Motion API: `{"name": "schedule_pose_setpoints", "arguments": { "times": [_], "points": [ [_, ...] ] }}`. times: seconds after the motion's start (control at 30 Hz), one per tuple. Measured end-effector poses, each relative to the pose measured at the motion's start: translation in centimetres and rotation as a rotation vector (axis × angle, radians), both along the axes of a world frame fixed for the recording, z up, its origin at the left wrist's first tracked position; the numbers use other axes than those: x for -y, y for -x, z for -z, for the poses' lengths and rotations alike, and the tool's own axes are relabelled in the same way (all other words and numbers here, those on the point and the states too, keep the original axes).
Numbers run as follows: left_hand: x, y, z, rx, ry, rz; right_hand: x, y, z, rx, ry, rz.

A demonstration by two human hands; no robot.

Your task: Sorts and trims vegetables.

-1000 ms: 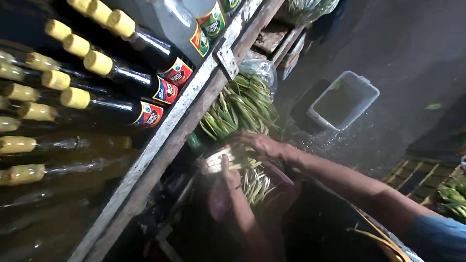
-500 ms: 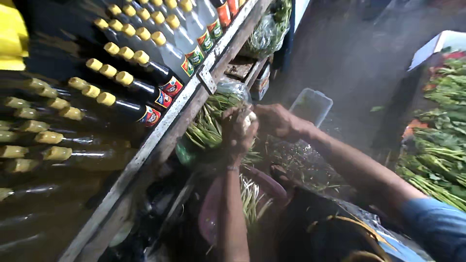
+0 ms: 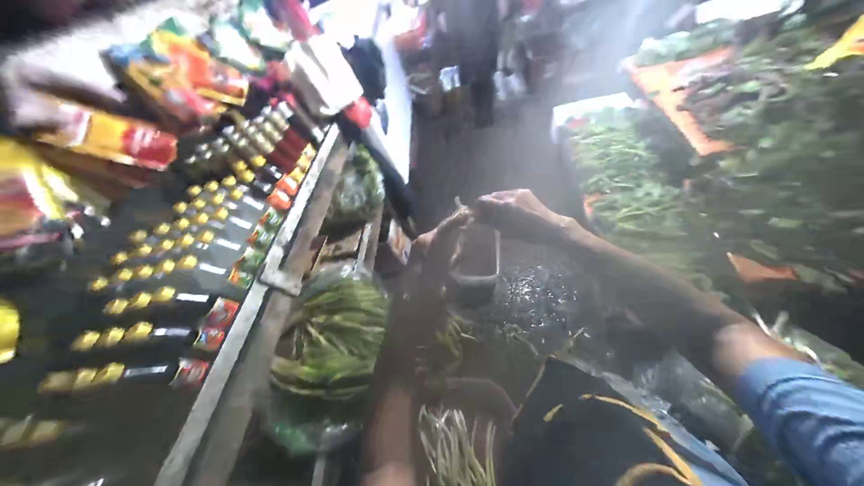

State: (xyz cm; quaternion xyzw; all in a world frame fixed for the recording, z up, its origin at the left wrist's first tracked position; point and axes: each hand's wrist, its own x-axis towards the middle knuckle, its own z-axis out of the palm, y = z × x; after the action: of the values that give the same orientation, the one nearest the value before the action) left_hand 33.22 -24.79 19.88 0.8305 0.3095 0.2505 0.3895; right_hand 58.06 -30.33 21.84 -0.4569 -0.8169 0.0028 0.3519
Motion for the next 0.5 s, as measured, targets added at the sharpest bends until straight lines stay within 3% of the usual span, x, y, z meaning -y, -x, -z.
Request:
{"name": "schedule_pose_setpoints", "arguments": {
  "times": [0.07, 0.17, 0.23, 0.3, 0.4, 0.5],
  "points": [
    [-0.1, -2.0, -0.3, 0.024, 0.049, 0.026, 2.4, -5.3, 0.2, -0.038, 0.098, 0.130],
    [1.5, -4.9, -1.2, 0.137, 0.074, 0.021, 6.1, -12.3, 0.1, -0.309, 0.169, 0.233],
    [4.8, -8.1, -2.3, 0.232, 0.192, 0.017, 8.1, -15.7, 0.0, -0.510, 0.128, 0.227],
    [9.7, -12.2, -4.2, 0.197, 0.299, -0.062, 10.6, -17.6, -0.9, -0.684, 0.165, 0.274],
    [13.1, -17.1, -2.3, 0.108, 0.326, -0.039, 14.1, -19.0, -1.5, -0.896, 0.208, 0.306],
    [13.5, -22.1, 4.4, 0.254, 0.198, 0.108, 17.0, -19.4, -1.3, -1.027, 0.201, 0.300]
  ]
}}
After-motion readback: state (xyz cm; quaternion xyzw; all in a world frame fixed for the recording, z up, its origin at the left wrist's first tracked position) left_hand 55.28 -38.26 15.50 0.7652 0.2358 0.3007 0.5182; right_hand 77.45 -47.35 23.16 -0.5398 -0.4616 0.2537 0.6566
